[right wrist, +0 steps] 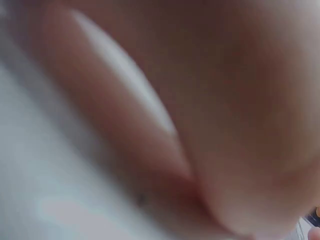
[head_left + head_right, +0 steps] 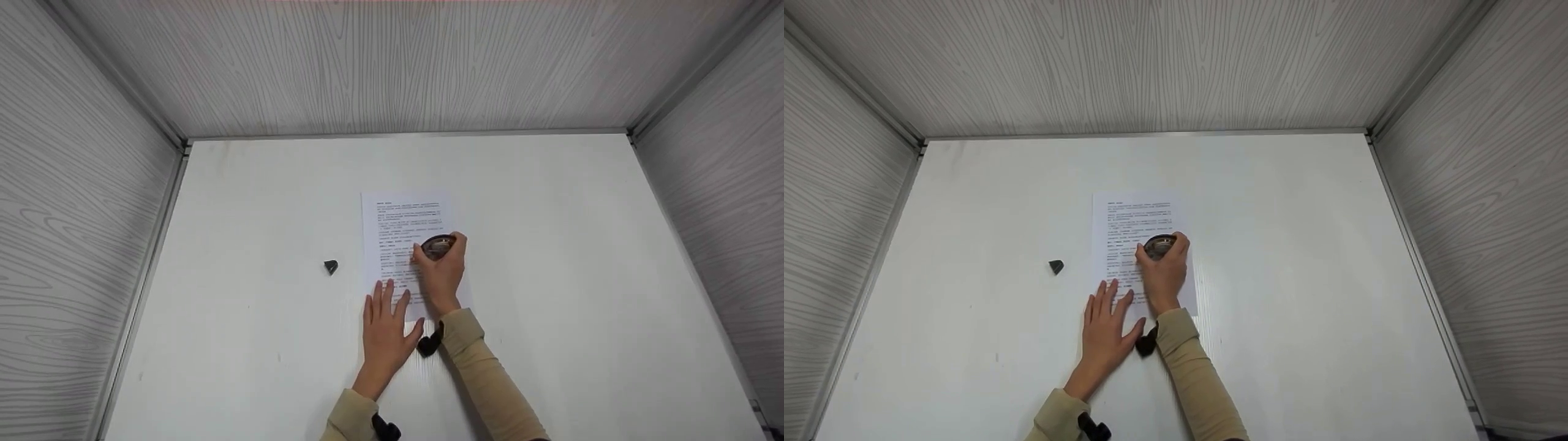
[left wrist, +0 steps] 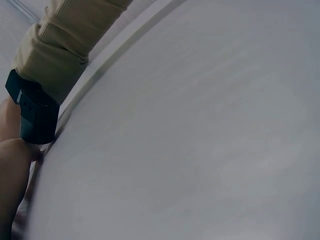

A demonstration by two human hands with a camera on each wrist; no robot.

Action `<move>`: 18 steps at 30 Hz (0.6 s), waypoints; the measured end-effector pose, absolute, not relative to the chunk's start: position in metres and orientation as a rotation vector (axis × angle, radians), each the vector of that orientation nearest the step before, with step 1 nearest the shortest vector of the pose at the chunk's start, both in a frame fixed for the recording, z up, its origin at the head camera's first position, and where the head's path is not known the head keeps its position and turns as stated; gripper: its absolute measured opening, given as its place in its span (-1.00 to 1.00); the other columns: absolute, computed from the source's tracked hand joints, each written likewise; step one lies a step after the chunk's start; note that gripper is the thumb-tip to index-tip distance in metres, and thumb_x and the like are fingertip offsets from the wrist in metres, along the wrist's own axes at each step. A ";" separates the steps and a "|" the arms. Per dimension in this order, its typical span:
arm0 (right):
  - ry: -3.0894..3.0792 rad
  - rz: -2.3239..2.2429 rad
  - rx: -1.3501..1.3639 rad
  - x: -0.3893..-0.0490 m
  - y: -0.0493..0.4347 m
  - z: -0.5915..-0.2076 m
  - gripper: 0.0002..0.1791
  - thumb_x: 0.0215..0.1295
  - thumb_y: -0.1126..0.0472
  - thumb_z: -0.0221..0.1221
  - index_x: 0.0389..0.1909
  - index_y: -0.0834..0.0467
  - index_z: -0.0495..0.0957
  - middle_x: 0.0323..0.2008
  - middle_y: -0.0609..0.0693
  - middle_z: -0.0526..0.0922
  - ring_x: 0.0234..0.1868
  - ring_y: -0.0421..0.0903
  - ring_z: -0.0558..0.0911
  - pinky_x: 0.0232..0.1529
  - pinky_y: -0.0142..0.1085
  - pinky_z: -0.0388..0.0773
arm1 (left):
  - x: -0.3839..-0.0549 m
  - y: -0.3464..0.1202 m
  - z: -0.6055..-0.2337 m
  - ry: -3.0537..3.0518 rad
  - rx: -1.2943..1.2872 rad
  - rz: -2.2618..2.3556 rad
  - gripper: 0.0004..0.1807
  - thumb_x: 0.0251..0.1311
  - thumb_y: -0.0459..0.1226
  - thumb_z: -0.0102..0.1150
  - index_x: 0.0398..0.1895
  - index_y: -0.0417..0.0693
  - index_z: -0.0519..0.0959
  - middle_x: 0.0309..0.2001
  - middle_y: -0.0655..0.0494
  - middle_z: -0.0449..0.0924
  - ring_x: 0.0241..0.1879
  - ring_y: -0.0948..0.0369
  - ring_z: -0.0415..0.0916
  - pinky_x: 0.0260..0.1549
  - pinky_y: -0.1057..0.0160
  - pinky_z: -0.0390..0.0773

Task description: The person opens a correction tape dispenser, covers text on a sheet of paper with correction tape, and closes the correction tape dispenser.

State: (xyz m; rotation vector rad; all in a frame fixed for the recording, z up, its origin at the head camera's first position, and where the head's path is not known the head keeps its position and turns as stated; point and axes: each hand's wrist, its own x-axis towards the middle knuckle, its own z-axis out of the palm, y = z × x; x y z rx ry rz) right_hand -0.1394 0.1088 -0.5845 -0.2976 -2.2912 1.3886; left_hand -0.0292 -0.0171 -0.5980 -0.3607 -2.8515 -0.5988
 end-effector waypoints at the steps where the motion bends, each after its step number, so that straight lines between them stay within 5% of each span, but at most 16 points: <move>1: -2.290 1.391 -0.299 -0.139 0.110 -0.584 -0.22 0.09 0.10 0.44 0.20 0.32 0.26 0.06 0.13 0.46 0.04 -0.02 0.55 0.00 -0.13 0.53 | -0.030 -0.017 -0.599 -2.851 -0.361 -0.597 -0.36 0.24 0.12 0.20 0.29 -0.01 0.49 0.45 -0.15 0.21 0.48 -0.13 0.02 0.39 -0.15 0.06; 18: -2.279 1.372 -0.321 -0.139 0.118 -0.586 -0.25 0.09 0.10 0.44 0.18 0.31 0.27 0.03 0.11 0.46 0.01 -0.03 0.55 0.00 -0.13 0.51 | -0.029 -0.018 -0.598 -2.836 -0.371 -0.602 -0.36 0.23 0.12 0.21 0.28 -0.03 0.50 0.44 -0.17 0.22 0.48 -0.14 0.03 0.39 -0.15 0.07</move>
